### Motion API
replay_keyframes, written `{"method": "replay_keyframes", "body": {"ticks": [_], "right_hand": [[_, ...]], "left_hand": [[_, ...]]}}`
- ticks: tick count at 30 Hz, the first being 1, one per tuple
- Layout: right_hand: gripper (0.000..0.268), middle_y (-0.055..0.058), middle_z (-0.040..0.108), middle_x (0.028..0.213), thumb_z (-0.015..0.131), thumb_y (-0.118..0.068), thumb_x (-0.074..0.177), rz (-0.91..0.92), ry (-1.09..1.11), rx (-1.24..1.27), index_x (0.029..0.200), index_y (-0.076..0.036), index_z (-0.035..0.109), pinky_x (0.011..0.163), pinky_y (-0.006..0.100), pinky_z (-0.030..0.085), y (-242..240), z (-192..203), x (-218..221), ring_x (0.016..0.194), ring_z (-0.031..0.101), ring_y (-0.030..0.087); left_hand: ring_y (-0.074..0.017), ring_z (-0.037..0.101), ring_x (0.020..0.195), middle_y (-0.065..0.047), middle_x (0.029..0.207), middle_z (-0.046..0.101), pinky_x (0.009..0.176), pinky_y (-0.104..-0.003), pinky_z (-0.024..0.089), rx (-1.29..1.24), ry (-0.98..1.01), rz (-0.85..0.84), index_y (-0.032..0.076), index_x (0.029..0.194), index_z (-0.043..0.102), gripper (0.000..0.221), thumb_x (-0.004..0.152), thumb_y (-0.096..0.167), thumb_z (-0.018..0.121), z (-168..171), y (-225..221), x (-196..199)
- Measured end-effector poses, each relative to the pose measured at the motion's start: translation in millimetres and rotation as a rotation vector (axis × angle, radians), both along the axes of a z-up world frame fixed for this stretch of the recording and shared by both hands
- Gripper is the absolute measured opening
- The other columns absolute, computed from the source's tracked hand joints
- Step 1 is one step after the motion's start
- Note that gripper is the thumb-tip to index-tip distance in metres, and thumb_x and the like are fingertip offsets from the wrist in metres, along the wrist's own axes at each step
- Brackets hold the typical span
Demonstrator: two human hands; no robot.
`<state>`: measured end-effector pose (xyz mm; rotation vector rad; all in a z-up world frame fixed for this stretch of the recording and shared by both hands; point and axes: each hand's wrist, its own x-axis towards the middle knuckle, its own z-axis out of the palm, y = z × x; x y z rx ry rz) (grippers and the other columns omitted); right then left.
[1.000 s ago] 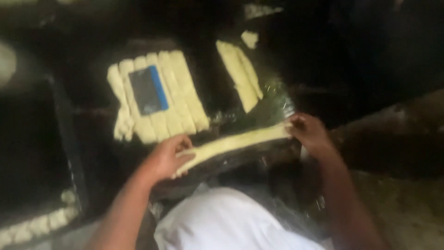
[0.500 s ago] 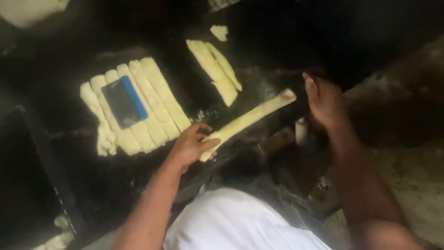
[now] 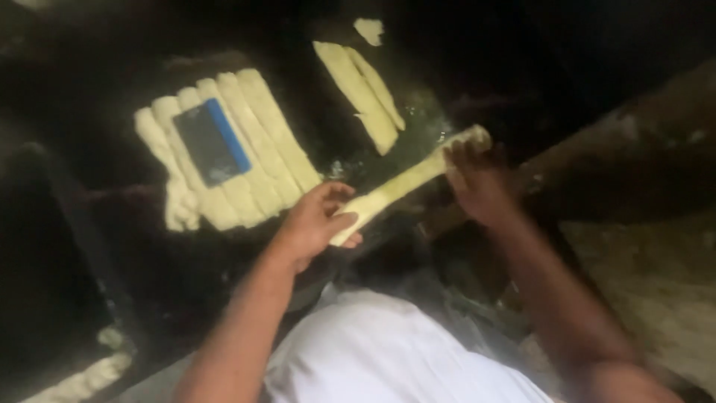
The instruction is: Shaping and placing pieces of dough onto baking sheets.
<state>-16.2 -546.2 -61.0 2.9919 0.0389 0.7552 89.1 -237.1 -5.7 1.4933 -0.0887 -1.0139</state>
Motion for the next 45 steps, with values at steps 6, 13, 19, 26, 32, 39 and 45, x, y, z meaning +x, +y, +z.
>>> {"method": "replay_keyframes", "body": {"ticks": [6, 13, 19, 26, 32, 39, 45], "right_hand": [[0.05, 0.017, 0.059, 0.151, 0.054, -0.033, 0.103, 0.013, 0.231, 0.25, 0.148, -0.013, 0.054, 0.12, 0.061, 0.023, 32.0, -31.0, -20.0, 0.143, 0.048, 0.038], [0.051, 0.009, 0.053, 0.153, 0.046, -0.038, 0.106, -0.141, 0.405, 0.66, 0.153, -0.018, 0.049, 0.119, 0.053, 0.036, 75.8, 0.6, -11.7, 0.139, 0.049, 0.032], [0.046, 0.01, 0.055, 0.156, 0.05, -0.033, 0.108, -0.093, 0.349, 0.186, 0.15, -0.015, 0.056, 0.125, 0.053, 0.025, 105.3, -4.4, -19.3, 0.146, 0.046, 0.028], [0.049, 0.011, 0.051, 0.156, 0.053, -0.035, 0.104, -0.159, 0.348, 0.591, 0.149, -0.016, 0.055, 0.12, 0.045, 0.035, 154.0, -4.5, -22.1, 0.147, 0.044, 0.027], [0.046, 0.012, 0.052, 0.155, 0.056, -0.028, 0.103, -0.051, 0.363, 0.339, 0.147, -0.013, 0.056, 0.124, 0.055, 0.019, 188.3, -17.2, -22.7, 0.148, 0.04, 0.029], [0.049, 0.012, 0.054, 0.151, 0.058, -0.029, 0.1, -0.034, 0.367, 0.278, 0.146, -0.011, 0.056, 0.125, 0.055, 0.017, 241.4, -1.8, -27.7, 0.145, 0.043, 0.03], [0.048, 0.017, 0.053, 0.154, 0.055, -0.028, 0.101, 0.035, 0.301, 0.323, 0.143, -0.006, 0.057, 0.124, 0.055, 0.018, 270.8, -12.1, -30.6, 0.149, 0.04, 0.034]], "left_hand": [[-0.023, 0.075, 0.078, -0.018, 0.109, 0.067, 0.062, -0.034, 0.066, -0.155, 0.056, 0.045, -0.002, 0.13, 0.053, 0.047, 0.086, -0.004, 0.068, -33.5, 21.6, -9.2], [-0.025, 0.073, 0.072, -0.018, 0.11, 0.067, 0.061, -0.033, 0.064, -0.087, -0.008, -0.022, 0.0, 0.134, 0.052, 0.05, 0.087, 0.001, 0.068, -24.6, 34.8, 1.5], [-0.0266, 0.074, 0.072, -0.023, 0.105, 0.069, 0.061, -0.034, 0.064, -0.125, -0.033, -0.091, 0.0, 0.138, 0.048, 0.052, 0.088, 0.001, 0.064, -36.7, 49.2, 2.9], [-0.0264, 0.073, 0.068, -0.016, 0.105, 0.064, 0.056, -0.036, 0.063, -0.173, -0.091, -0.031, 0.003, 0.138, 0.048, 0.059, 0.082, -0.005, 0.065, -61.7, 63.8, 4.6], [-0.0267, 0.072, 0.059, -0.02, 0.089, 0.07, 0.051, -0.037, 0.059, -0.114, -0.086, -0.014, 0.0, 0.133, 0.053, 0.052, 0.083, -0.004, 0.065, -74.7, 79.0, 0.1], [-0.0256, 0.076, 0.059, -0.019, 0.089, 0.073, 0.052, -0.035, 0.062, 0.072, -0.311, 0.032, 0.001, 0.123, 0.062, 0.047, 0.077, -0.003, 0.069, -79.0, 89.3, -1.0], [-0.0277, 0.075, 0.057, -0.023, 0.083, 0.075, 0.055, -0.039, 0.061, 0.125, -0.417, -0.062, 0.002, 0.121, 0.061, 0.045, 0.077, 0.003, 0.072, -90.8, 98.8, 4.0]]}}
